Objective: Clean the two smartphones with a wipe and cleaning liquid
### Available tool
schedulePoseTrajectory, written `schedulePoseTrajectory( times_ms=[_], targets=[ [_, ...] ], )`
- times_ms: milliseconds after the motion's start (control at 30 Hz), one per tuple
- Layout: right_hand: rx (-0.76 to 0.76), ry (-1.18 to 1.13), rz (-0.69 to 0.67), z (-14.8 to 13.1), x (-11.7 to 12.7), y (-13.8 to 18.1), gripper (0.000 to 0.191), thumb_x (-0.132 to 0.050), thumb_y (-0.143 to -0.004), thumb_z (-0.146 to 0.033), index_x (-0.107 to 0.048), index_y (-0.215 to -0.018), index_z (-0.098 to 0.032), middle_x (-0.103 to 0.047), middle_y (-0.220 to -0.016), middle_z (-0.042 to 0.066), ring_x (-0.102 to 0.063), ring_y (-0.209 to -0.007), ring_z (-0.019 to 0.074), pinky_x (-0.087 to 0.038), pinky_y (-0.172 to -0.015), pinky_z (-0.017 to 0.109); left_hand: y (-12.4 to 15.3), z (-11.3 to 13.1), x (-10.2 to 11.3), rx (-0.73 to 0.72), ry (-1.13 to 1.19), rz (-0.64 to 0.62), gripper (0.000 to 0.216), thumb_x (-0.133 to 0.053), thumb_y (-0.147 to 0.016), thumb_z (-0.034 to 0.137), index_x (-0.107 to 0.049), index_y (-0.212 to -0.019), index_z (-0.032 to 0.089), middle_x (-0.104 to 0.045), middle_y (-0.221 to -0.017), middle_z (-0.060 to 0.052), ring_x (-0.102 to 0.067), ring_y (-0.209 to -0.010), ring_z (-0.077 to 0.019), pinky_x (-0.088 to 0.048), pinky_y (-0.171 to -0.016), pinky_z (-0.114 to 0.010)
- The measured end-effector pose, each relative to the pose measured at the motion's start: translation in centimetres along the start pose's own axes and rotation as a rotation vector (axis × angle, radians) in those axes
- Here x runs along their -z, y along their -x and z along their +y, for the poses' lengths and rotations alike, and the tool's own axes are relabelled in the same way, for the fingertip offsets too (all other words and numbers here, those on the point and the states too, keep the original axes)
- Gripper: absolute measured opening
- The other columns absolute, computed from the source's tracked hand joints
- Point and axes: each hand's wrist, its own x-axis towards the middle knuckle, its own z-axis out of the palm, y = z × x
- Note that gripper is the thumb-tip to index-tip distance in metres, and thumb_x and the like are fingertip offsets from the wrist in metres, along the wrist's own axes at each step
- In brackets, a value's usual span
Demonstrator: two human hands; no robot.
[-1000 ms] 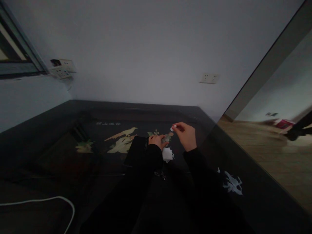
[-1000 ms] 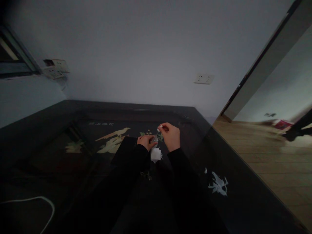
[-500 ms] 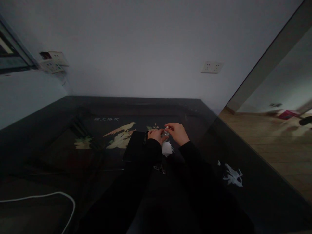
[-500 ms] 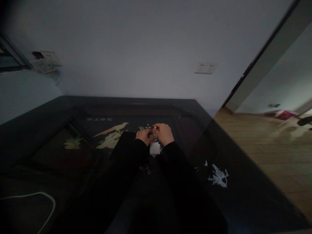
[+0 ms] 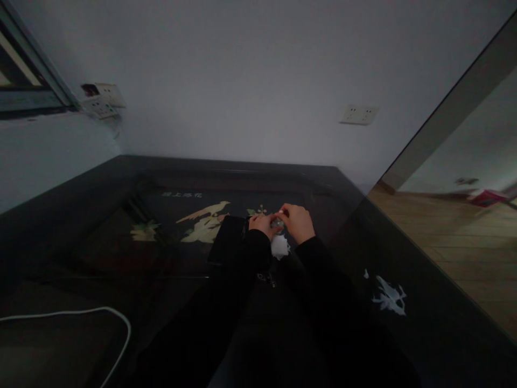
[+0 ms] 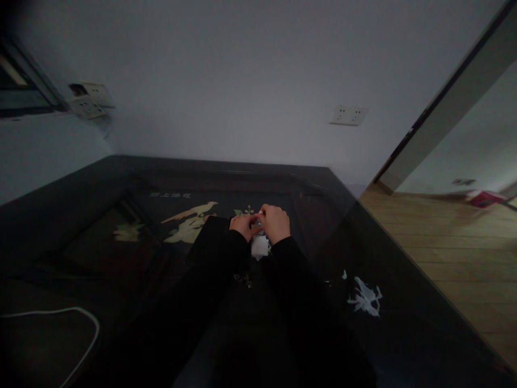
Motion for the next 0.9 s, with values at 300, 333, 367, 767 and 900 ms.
schedulePoseTrajectory(
  times_ms=[300,333,367,767,900],
  targets=[
    [0.038,-0.038,-0.028,0.7,0.7,-0.2,0.031,-0.056,-0.079,-0.037,-0.056,-0.107,-0.024,-0.066,-0.098,0.005,-0.061,-0.084,0.0191,-0.043,-0.068,0.028,-0.3,-0.3,-0.5,-0.005,0.000,0.013,0.041,-0.055,-0.070,0.054,-0.059,-0.102,0.028,-0.066,-0.096,-0.001,-0.055,-0.098,-0.0186,-0.032,-0.090,-0.033],
    [0.077,-0.061,-0.043,1.0,0.9,-0.3,0.028,-0.056,-0.079,-0.031,-0.057,-0.106,-0.025,-0.066,-0.099,0.004,-0.061,-0.086,0.0176,-0.043,-0.070,0.027,-0.2,-0.3,-0.5,-0.003,0.005,0.009,0.041,-0.055,-0.070,0.053,-0.059,-0.103,0.030,-0.066,-0.096,0.000,-0.054,-0.098,-0.0179,-0.032,-0.090,-0.032],
    [0.094,-0.065,-0.054,1.1,0.9,-0.4,0.024,-0.056,-0.079,-0.027,-0.059,-0.102,-0.025,-0.066,-0.097,0.003,-0.061,-0.085,0.0167,-0.043,-0.071,0.026,-0.2,-0.2,-0.4,0.000,0.008,0.005,0.040,-0.055,-0.070,0.053,-0.059,-0.103,0.031,-0.066,-0.096,0.001,-0.054,-0.099,-0.0174,-0.032,-0.090,-0.032],
    [-0.076,0.000,0.024,0.2,0.2,0.2,0.029,-0.055,-0.077,-0.044,-0.057,-0.097,-0.022,-0.066,-0.083,0.006,-0.061,-0.075,0.0200,-0.040,-0.061,0.026,0.2,0.2,0.3,0.006,-0.022,0.005,0.040,-0.048,-0.074,0.055,-0.060,-0.099,0.026,-0.065,-0.097,-0.002,-0.053,-0.099,-0.0186,-0.032,-0.088,-0.032],
    [-0.002,-0.149,-0.034,1.1,0.3,-0.2,0.023,-0.060,-0.074,-0.030,-0.061,-0.097,-0.026,-0.067,-0.088,0.001,-0.061,-0.077,0.0171,-0.042,-0.065,0.025,0.0,0.1,0.0,0.000,-0.014,-0.015,0.039,-0.053,-0.072,0.053,-0.058,-0.103,0.030,-0.065,-0.100,0.000,-0.051,-0.104,-0.0180,-0.031,-0.089,-0.032]
  ],
)
